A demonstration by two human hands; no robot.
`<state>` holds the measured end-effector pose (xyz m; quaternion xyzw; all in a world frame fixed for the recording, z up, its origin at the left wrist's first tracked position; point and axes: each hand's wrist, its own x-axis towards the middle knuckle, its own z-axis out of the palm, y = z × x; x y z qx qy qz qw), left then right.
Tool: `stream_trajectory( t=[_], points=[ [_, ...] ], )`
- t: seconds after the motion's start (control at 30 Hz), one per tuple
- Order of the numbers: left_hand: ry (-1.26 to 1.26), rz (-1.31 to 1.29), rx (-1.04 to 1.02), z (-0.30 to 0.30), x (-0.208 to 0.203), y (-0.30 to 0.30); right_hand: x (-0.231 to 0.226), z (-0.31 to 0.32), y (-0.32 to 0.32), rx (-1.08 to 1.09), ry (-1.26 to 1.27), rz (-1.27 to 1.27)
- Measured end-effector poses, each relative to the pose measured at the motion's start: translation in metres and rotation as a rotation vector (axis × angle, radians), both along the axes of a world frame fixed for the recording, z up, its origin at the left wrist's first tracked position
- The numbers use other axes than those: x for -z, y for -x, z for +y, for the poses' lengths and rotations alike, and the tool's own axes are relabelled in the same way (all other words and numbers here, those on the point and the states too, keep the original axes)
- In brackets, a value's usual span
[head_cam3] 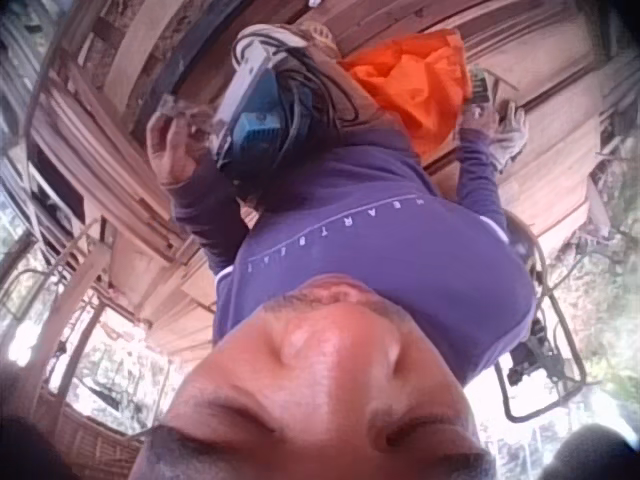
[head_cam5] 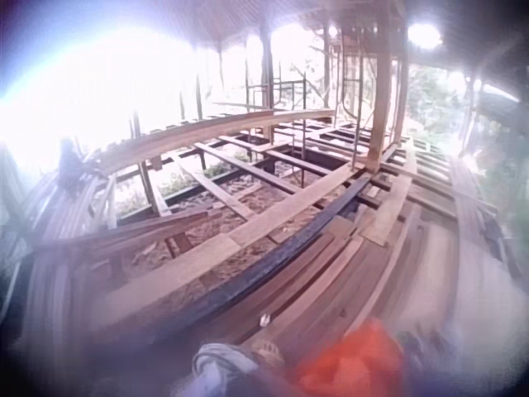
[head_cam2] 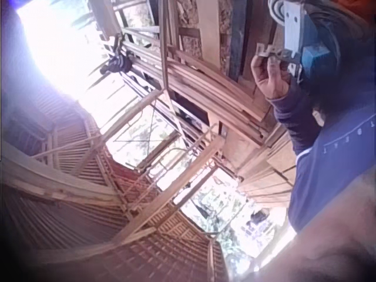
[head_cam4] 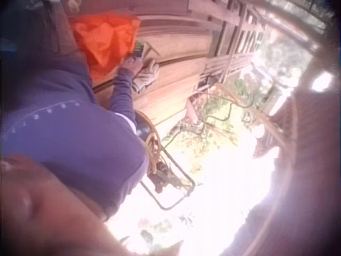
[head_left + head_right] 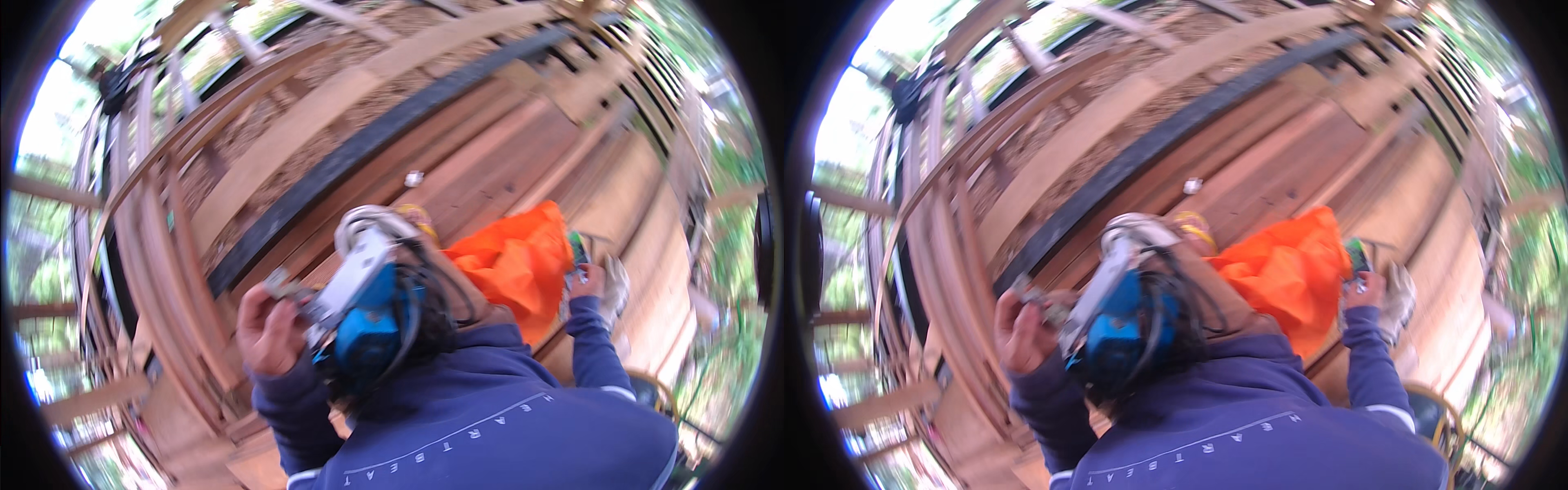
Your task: The person adjusts a handheld electric planer by attaching and securing a metal guide bracket to the side of the tool by hand.
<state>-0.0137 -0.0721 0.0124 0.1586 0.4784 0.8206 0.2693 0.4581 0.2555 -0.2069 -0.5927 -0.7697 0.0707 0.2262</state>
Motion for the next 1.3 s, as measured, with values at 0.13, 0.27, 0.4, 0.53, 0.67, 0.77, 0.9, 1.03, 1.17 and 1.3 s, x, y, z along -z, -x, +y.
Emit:
stream_trajectory(
  t=[0.13, 0.27, 0.4, 0.53, 0.67, 0.77, 0.9, 1.03, 1.17, 1.3],
  points=[
    [0.034, -0.051, 0.015, 0.010, -0.024, -0.004, -0.082, 0.032, 0.105, -0.221, 0.120, 0.440],
    [-0.018, -0.086, -0.016, 0.001, -0.025, -0.001, -0.178, -0.022, 0.250, -0.748, 0.272, 0.877],
    [0.037, -0.074, -0.091, -0.013, -0.026, -0.007, -0.253, -0.106, 0.339, -1.257, 0.490, 0.773],
    [0.147, -0.112, -0.062, -0.015, -0.029, -0.006, -0.274, -0.140, 0.380, -1.427, 0.736, 0.565],
    [0.152, -0.210, -0.007, -0.015, -0.024, -0.003, -0.265, -0.146, 0.390, -1.371, 0.975, 0.432],
    [0.143, -0.256, 0.087, -0.014, -0.024, 0.002, -0.256, -0.149, 0.389, -1.279, 1.101, 0.543],
    [0.141, -0.275, 0.115, -0.011, -0.030, 0.006, -0.267, -0.140, 0.392, -1.173, 1.326, 0.543],
    [0.143, -0.262, 0.097, -0.007, -0.026, 0.007, -0.266, -0.133, 0.393, -1.108, 1.425, 0.609],
    [0.072, -0.314, 0.110, -0.005, -0.024, 0.002, -0.260, -0.130, 0.393, -1.105, 1.447, 0.668],
    [0.026, -0.347, 0.163, -0.005, -0.026, -0.001, -0.257, -0.130, 0.394, -1.108, 1.468, 0.700]
  ],
)
